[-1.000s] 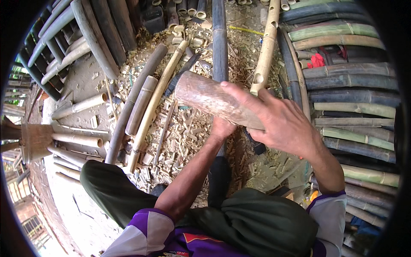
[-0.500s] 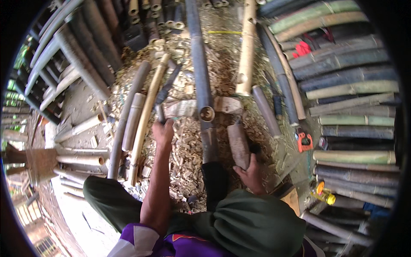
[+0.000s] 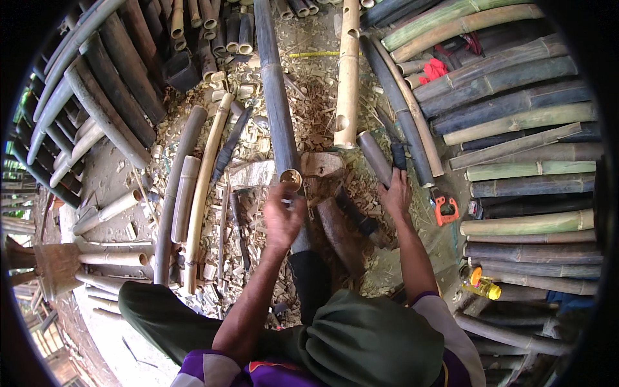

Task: The person sits on the floor and uses a knife and a wooden mallet to carve and shape a long bamboo pole. They repeatedly strike the knife with the mallet to cut into the bamboo and then use the knife to shave and smooth the surface.

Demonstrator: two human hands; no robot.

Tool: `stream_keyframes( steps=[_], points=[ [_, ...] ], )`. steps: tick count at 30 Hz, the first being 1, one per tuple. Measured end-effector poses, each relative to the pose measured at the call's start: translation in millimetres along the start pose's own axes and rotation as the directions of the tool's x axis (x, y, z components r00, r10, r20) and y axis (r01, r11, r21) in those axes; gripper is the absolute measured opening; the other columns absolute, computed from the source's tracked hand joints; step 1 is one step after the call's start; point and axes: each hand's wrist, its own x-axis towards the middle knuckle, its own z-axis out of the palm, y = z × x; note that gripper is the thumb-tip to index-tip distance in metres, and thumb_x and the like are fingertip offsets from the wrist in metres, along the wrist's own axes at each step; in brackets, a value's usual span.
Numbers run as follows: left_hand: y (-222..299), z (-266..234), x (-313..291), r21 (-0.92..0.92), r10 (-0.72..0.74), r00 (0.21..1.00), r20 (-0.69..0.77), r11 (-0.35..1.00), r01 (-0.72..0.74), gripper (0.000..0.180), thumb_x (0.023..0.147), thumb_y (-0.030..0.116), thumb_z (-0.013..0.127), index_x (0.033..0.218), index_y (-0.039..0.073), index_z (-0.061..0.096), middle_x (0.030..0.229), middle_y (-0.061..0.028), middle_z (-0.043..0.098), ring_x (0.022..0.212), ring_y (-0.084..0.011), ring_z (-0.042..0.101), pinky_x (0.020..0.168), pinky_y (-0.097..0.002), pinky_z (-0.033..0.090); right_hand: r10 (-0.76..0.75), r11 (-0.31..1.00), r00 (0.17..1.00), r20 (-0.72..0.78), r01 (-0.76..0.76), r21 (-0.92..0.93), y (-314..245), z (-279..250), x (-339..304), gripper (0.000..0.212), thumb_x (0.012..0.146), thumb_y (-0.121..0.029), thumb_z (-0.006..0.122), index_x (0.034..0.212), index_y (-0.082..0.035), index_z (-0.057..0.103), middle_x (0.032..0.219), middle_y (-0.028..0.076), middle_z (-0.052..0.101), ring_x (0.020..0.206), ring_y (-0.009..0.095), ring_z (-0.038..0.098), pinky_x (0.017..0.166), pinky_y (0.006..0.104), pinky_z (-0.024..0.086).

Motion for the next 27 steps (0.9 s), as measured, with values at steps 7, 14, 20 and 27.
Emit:
stream_keyframes(
  steps=[7, 14, 20, 27],
  points=[
    [9, 73, -14, -0.263, -0.137, 0.912, 0.386, 0.931, 0.252, 0.050, 0.089, 0.021, 0.080, 0.128, -0.005, 0.062, 0.116, -0.0181, 0.073, 0.108, -0.0284, 0.070, 0.098, -0.0405, 0.055, 0.066, 0.904, 0.997, -0.030, -0.047, 0.426, -55, -43, -53, 0.054, 0.083, -0.020, 0.083, 0.125, 0.001, 0.057, 0.115, 0.020, 0.059, 0.106, 0.039, 0.063, 0.090, 0.0502, 0.051],
    [43, 62, 2, -0.489, -0.114, 0.938, 0.327, 0.829, 0.271, 0.068, 0.090, 0.024, 0.085, 0.140, -0.008, 0.053, 0.123, -0.0186, 0.069, 0.116, -0.0240, 0.065, 0.101, -0.0381, 0.053, -0.007, 0.756, 0.997, -0.071, 0.052, 0.652, -135, -77, -111, 0.062, 0.082, -0.013, 0.082, 0.135, 0.002, 0.053, 0.121, 0.022, 0.060, 0.113, 0.039, 0.060, 0.098, 0.0485, 0.048],
    [28, 22, 16, -0.718, -0.274, 0.842, 0.465, 0.441, 0.540, 0.049, 0.084, 0.015, 0.082, 0.123, -0.003, 0.060, 0.108, -0.0129, 0.070, 0.098, -0.0212, 0.068, 0.091, -0.0366, 0.057, -0.243, 0.843, 0.967, -0.073, 0.248, 0.477, -191, -109, -121, 0.079, 0.078, -0.012, 0.085, 0.144, -0.001, 0.043, 0.135, 0.024, 0.049, 0.128, 0.045, 0.048, 0.107, 0.0566, 0.042],
    [27, -3, 19, -0.793, -0.187, 0.862, 0.472, 0.336, 0.507, 0.044, 0.082, 0.013, 0.076, 0.121, -0.003, 0.064, 0.111, -0.0128, 0.072, 0.104, -0.0259, 0.069, 0.101, -0.0426, 0.054, -0.254, 0.812, 0.966, -0.046, 0.239, 0.533, -210, -104, -118, 0.078, 0.075, -0.008, 0.085, 0.142, -0.003, 0.045, 0.130, 0.024, 0.051, 0.122, 0.044, 0.054, 0.105, 0.0529, 0.045]
  ],
)
